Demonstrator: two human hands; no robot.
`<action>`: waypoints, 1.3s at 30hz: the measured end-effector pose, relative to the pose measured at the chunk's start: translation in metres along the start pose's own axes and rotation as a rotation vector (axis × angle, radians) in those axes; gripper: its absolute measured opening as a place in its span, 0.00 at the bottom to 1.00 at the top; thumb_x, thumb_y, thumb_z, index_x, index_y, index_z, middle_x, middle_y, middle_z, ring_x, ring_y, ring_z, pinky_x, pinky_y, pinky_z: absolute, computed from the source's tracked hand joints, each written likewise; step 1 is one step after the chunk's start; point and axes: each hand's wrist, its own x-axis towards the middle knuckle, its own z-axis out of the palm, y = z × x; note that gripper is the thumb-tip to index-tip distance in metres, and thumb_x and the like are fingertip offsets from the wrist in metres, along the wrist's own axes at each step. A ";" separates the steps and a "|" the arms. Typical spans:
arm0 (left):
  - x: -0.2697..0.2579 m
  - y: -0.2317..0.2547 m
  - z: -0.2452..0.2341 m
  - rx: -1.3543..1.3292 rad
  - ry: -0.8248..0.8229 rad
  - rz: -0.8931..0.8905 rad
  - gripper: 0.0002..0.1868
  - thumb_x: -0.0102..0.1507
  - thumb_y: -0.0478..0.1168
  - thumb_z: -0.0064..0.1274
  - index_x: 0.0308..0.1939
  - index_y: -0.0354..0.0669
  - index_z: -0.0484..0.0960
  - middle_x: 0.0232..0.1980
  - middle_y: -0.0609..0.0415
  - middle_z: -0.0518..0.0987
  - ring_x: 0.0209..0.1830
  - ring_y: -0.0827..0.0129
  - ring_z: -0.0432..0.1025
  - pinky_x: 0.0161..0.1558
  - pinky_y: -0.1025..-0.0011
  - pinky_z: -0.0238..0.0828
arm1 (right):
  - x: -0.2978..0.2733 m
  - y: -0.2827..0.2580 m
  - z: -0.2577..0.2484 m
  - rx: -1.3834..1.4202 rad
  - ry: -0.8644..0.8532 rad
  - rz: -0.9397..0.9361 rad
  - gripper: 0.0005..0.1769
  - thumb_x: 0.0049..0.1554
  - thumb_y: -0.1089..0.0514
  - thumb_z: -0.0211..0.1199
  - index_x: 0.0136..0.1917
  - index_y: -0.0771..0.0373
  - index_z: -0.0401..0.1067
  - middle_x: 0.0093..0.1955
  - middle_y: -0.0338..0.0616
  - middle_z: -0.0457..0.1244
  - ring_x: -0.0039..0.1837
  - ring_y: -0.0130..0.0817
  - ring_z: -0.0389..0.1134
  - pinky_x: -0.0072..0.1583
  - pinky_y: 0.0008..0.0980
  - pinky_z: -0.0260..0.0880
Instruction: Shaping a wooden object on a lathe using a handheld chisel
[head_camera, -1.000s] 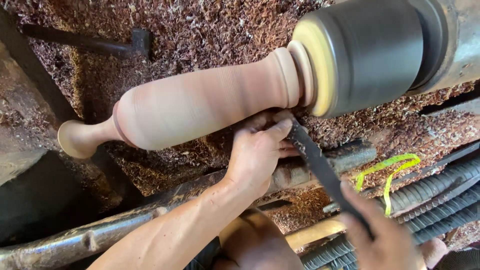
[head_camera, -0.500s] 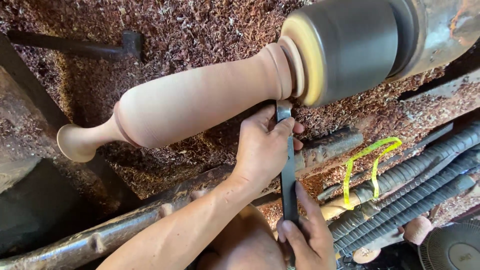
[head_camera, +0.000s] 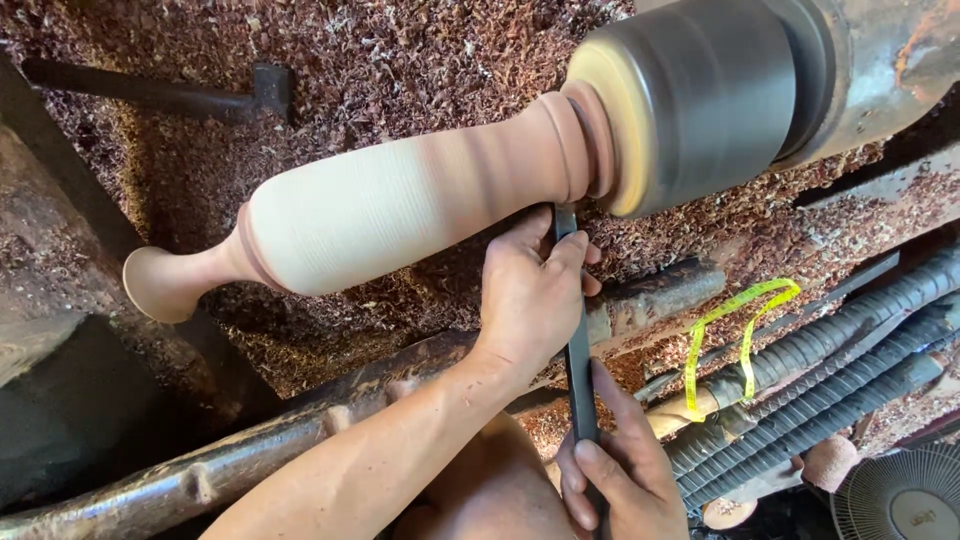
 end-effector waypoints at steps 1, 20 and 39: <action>0.002 -0.002 0.001 0.011 0.012 0.012 0.05 0.68 0.38 0.47 0.42 0.44 0.78 0.34 0.57 0.81 0.20 0.72 0.73 0.24 0.75 0.62 | 0.000 -0.002 -0.001 0.089 -0.028 0.052 0.41 0.57 0.64 0.58 0.83 0.51 0.55 0.28 0.51 0.56 0.22 0.32 0.54 0.26 0.25 0.56; -0.007 0.002 0.000 0.056 0.018 0.049 0.06 0.67 0.38 0.46 0.34 0.45 0.76 0.33 0.58 0.81 0.20 0.73 0.74 0.20 0.73 0.61 | -0.005 -0.003 0.002 0.030 -0.047 -0.010 0.42 0.57 0.61 0.60 0.83 0.52 0.53 0.27 0.49 0.58 0.21 0.29 0.54 0.24 0.23 0.53; 0.002 -0.004 0.001 -0.269 -0.057 -0.043 0.03 0.67 0.35 0.51 0.40 0.38 0.77 0.35 0.48 0.82 0.25 0.63 0.76 0.18 0.66 0.68 | -0.007 -0.025 -0.004 -0.428 0.177 -0.067 0.40 0.55 0.61 0.59 0.81 0.52 0.60 0.21 0.45 0.54 0.20 0.26 0.49 0.24 0.24 0.49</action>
